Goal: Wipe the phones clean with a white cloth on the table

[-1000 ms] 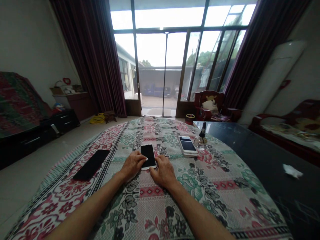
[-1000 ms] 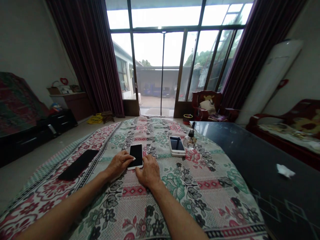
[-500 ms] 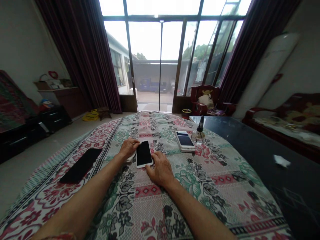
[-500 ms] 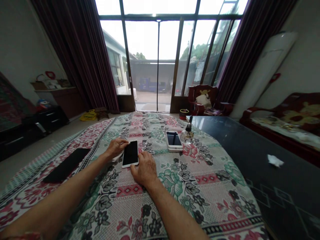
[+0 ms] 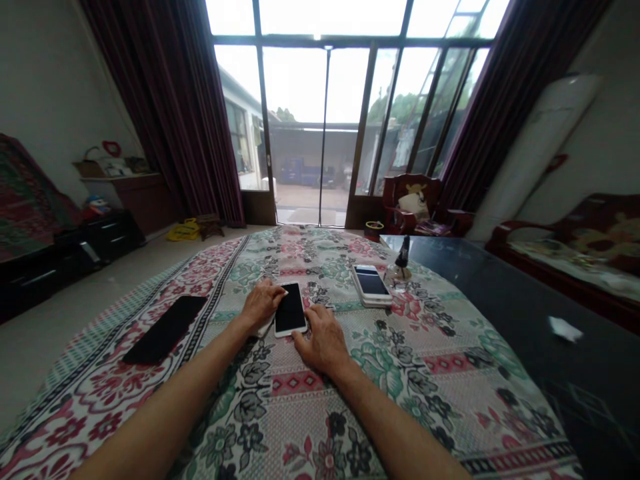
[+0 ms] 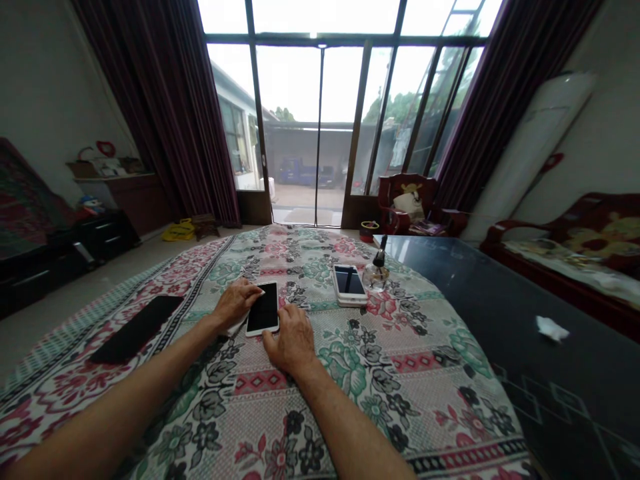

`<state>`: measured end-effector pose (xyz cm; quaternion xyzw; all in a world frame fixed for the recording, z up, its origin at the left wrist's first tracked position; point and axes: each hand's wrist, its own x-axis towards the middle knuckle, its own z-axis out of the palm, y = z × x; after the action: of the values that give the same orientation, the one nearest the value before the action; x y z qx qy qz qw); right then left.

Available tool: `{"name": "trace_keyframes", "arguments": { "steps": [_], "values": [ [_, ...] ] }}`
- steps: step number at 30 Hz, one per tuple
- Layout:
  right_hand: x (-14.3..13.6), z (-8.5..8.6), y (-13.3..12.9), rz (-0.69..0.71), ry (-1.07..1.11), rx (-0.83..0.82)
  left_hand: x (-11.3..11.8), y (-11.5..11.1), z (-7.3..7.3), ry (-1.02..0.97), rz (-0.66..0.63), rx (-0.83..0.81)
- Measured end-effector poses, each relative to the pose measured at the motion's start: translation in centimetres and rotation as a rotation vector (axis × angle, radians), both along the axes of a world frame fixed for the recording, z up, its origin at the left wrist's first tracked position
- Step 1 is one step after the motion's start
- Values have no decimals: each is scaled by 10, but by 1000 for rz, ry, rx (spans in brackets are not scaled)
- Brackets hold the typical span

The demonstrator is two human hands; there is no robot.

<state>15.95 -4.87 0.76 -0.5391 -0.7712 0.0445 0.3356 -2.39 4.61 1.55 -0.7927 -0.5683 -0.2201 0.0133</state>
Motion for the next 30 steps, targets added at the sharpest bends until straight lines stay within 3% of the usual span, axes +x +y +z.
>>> {"name": "trace_keyframes", "arguments": {
  "steps": [13,17,22,30],
  "values": [
    [0,-1,0,0,-8,-10,-2,-50,3,-20,-198,-38],
    [0,-1,0,-3,-12,-1,-1,-56,4,5,-288,-54],
    [0,0,0,-5,-26,-8,6,-37,5,30,-262,-42],
    [0,-1,1,-6,-24,-11,14,19,11,51,-92,-63]
  ]
}}
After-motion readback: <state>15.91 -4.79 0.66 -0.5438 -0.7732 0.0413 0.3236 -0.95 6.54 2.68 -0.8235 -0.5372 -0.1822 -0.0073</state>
